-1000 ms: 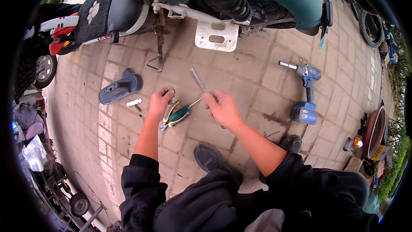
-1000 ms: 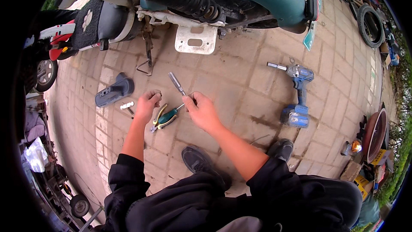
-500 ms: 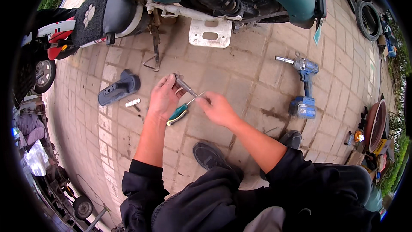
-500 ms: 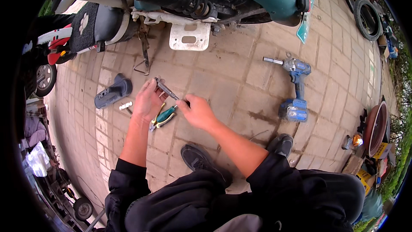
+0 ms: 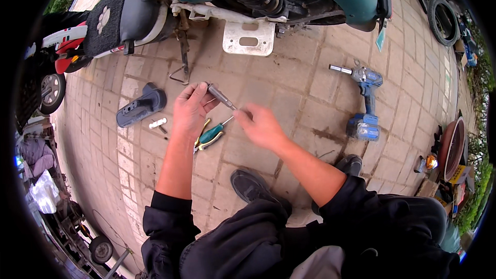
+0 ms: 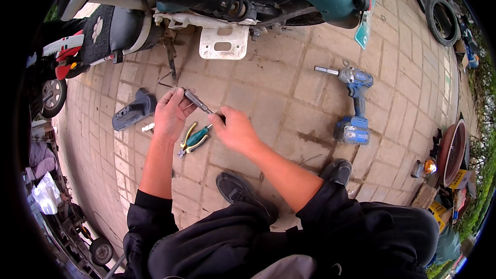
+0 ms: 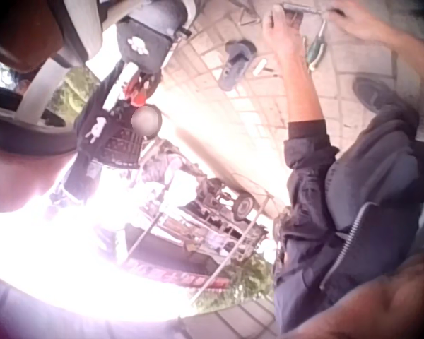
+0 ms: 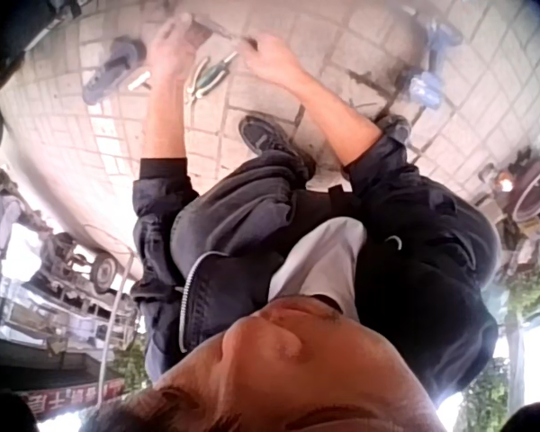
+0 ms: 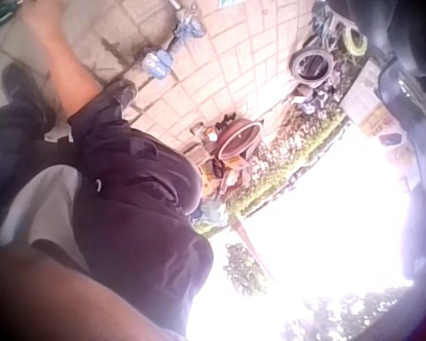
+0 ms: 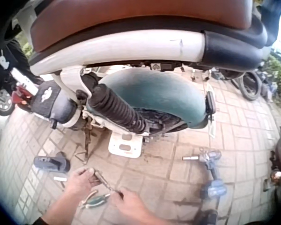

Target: The person uses a socket wrench and a cordless impact driver to remove bolts from the rear of a scooter. They then remove a plastic cover and reattach it, securing it with a screwdriver.

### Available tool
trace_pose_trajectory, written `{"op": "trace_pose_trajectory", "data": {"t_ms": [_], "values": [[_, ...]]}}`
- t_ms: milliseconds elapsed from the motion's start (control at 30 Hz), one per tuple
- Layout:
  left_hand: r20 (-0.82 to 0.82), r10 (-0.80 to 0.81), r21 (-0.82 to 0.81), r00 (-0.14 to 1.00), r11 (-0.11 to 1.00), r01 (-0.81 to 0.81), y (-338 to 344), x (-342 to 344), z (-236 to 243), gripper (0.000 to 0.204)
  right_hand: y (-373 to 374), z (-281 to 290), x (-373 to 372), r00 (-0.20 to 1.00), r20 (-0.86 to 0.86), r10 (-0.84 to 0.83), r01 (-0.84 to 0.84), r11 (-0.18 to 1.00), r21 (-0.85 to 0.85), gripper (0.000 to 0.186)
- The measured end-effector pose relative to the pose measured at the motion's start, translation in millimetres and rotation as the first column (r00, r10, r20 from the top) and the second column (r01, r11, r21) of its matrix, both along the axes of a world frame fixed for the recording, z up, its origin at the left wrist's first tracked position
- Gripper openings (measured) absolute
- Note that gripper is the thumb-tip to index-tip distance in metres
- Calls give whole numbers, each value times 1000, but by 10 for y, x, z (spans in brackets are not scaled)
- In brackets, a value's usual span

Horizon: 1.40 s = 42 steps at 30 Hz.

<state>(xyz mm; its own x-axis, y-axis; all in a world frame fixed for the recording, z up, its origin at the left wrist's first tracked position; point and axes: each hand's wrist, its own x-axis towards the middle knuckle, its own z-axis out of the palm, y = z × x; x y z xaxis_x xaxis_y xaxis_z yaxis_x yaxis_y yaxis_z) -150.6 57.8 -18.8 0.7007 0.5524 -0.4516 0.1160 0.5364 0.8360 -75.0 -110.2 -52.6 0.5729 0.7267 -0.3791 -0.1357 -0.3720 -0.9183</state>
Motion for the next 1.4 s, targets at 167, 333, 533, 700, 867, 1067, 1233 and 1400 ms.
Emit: {"op": "trace_pose_trajectory", "data": {"t_ms": [167, 333, 533, 700, 867, 1067, 1233, 1400], "values": [[20, -44, -78, 999, 996, 45, -16, 78, 16, 16, -69, 103, 118, 840, -542, 29, 7, 998, 64, 28], [51, -79, -77, 996, 994, 82, 9, 254, 128, 12, -50, 155, 117, 828, -561, -23, 123, 982, 141, 28], [-98, -197, 132, 975, 969, 209, -238, 1008, 361, 22, -71, 193, 278, 691, -690, -215, 467, 861, 199, 29], [-283, -296, 545, 912, 732, 407, -326, 1311, 225, 31, -14, 273, 486, 579, -745, -330, 616, 776, 135, 28], [-373, -229, 794, 899, 424, 437, -351, 1472, 185, 20, 29, 264, 668, 638, -675, -371, 599, 790, 131, 26], [-404, -202, 795, 892, 406, 452, -363, 1533, 255, 30, 90, 241, 745, 627, -681, -378, 614, 778, 134, 27], [-375, -173, 802, 911, 433, 412, -389, 1555, 223, 25, 124, 196, 771, 632, -669, -391, 625, 768, 141, 27], [-303, -138, 779, 943, 533, 329, -328, 1509, 176, 25, 179, 205, 741, 663, -605, -441, 629, 766, 132, 27]]}}
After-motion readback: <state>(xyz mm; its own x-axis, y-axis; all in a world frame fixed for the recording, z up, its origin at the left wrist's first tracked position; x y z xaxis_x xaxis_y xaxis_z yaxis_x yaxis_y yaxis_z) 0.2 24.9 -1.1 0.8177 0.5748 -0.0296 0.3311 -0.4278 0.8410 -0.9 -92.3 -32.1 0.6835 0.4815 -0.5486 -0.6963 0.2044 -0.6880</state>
